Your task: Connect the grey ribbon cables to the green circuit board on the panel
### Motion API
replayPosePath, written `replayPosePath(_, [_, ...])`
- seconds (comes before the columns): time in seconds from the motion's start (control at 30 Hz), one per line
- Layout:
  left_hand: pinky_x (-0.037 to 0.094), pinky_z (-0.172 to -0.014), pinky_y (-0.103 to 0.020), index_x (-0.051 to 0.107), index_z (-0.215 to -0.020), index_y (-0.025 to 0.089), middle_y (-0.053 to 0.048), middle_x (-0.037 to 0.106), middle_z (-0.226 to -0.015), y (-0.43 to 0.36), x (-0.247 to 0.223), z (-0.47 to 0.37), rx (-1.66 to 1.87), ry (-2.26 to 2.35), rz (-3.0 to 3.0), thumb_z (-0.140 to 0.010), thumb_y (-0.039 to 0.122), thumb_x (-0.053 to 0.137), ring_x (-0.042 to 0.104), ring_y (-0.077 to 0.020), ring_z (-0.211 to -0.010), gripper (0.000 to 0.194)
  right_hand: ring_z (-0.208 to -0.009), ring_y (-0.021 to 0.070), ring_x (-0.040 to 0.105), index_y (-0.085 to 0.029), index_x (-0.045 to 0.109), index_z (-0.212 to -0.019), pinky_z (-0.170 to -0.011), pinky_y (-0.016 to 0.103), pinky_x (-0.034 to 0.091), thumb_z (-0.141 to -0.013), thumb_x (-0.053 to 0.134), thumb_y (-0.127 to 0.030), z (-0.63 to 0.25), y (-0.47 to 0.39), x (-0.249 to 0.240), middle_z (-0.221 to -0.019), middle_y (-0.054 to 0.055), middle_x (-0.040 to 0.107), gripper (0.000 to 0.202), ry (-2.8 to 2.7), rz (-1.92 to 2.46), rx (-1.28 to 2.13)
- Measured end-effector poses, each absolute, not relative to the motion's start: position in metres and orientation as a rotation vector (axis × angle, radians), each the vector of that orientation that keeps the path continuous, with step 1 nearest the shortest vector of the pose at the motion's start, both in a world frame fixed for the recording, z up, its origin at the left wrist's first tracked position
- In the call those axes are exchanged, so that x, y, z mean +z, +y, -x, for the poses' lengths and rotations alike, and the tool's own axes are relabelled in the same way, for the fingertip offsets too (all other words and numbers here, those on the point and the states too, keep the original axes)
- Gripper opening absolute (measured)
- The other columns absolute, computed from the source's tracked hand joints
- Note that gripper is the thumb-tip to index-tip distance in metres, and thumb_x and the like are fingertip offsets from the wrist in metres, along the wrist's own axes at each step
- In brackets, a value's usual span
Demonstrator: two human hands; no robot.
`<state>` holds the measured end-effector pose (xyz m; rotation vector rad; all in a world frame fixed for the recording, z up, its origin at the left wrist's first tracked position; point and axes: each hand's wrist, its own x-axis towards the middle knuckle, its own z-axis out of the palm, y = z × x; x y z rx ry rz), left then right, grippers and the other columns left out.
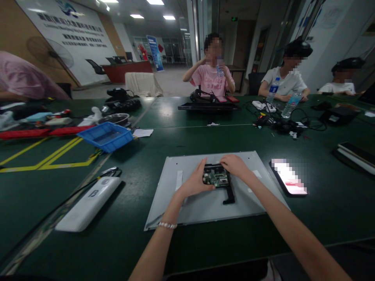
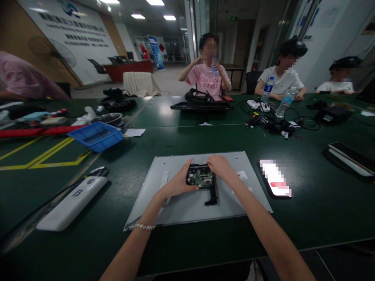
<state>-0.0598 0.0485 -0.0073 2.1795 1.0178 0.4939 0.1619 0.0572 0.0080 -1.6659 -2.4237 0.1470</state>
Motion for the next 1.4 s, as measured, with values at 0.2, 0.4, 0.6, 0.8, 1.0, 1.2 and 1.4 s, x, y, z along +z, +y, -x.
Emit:
replayPosePath(0.2, [0.021, -0.112, -0.048, -0.001, -0.146, 0.018, -0.016, 0.014, -0.151, 0.049, -0.006, 0.059, 0.494, 1.013, -2.196, -0.064, 0.035, 0.072, 0.019, -0.0315, -0.138, 0.11, -0.102, 0.0207, 0.059, -0.02, 0.069, -0.099, -0.087, 0.026, 0.042, -0.089, 0.045, -0.017, -0.159, 0.054, 0.011, -0.103, 0.009, 0.068, 0.027, -2.42, 1.688, 0.188])
replayPosePath(0.4, [0.021, -0.112, -0.049, -0.002, -0.146, 0.019, -0.016, 0.015, -0.151, 0.048, -0.005, 0.06, 0.48, 1.025, -2.19, -0.064, 0.035, 0.072, 0.019, -0.0322, -0.137, 0.111, -0.102, 0.0198, 0.059, -0.02, 0.069, -0.099, -0.089, 0.026, 0.041, -0.087, 0.047, -0.017, -0.163, 0.058, 0.008, -0.104, 0.008, 0.068, 0.026, -2.418, 1.634, 0.266])
replayPosePath(0.6, [0.021, -0.112, -0.047, -0.003, -0.145, 0.019, -0.014, 0.012, -0.152, 0.049, -0.006, 0.06, 0.476, 1.017, -2.187, -0.065, 0.037, 0.072, 0.019, -0.0309, -0.138, 0.111, -0.104, 0.018, 0.058, -0.018, 0.067, -0.104, -0.093, 0.027, 0.04, -0.087, 0.044, -0.015, -0.169, 0.059, 0.002, -0.108, 0.007, 0.067, 0.029, -2.36, 1.578, 0.282])
replayPosePath(0.8, [0.019, -0.112, -0.05, -0.004, -0.146, 0.023, -0.013, 0.008, -0.153, 0.047, -0.002, 0.058, 0.48, 1.03, -2.201, -0.065, 0.035, 0.072, 0.013, -0.0321, -0.139, 0.112, -0.112, 0.0201, 0.054, -0.018, 0.062, -0.114, -0.097, 0.034, 0.039, -0.086, 0.045, -0.019, -0.191, 0.041, 0.004, -0.117, 0.008, 0.063, 0.032, -2.156, 1.651, 0.284])
replayPosePath(1.0, [0.019, -0.113, -0.05, -0.006, -0.146, 0.023, -0.012, 0.0, -0.154, 0.044, 0.002, 0.057, 0.473, 1.056, -2.205, -0.065, 0.034, 0.071, 0.008, -0.0327, -0.14, 0.112, -0.102, 0.0225, 0.058, -0.016, 0.063, -0.109, -0.091, 0.036, 0.043, -0.082, 0.053, -0.025, -0.229, 0.007, -0.015, -0.11, 0.011, 0.063, 0.031, -2.006, 1.743, 0.407])
replayPosePath(1.2, [0.016, -0.114, -0.047, -0.006, -0.146, 0.022, -0.011, -0.001, -0.154, 0.042, 0.009, 0.054, 0.439, 1.075, -2.238, -0.066, 0.033, 0.071, 0.006, -0.0309, -0.14, 0.111, -0.087, 0.0195, 0.061, -0.016, 0.066, -0.095, -0.083, 0.034, 0.047, -0.077, 0.058, -0.024, -0.237, -0.012, -0.03, -0.101, 0.01, 0.06, 0.021, -1.879, 1.806, 0.465])
replayPosePath(1.4, [0.016, -0.114, -0.044, -0.002, -0.146, 0.025, -0.008, -0.005, -0.154, 0.036, 0.017, 0.048, 0.414, 1.071, -2.308, -0.067, 0.031, 0.07, 0.004, -0.03, -0.14, 0.107, -0.081, 0.0167, 0.061, -0.018, 0.063, -0.087, -0.076, 0.029, 0.048, -0.077, 0.055, -0.017, -0.226, -0.016, -0.03, -0.092, 0.006, 0.063, 0.013, -1.814, 1.721, 0.552])
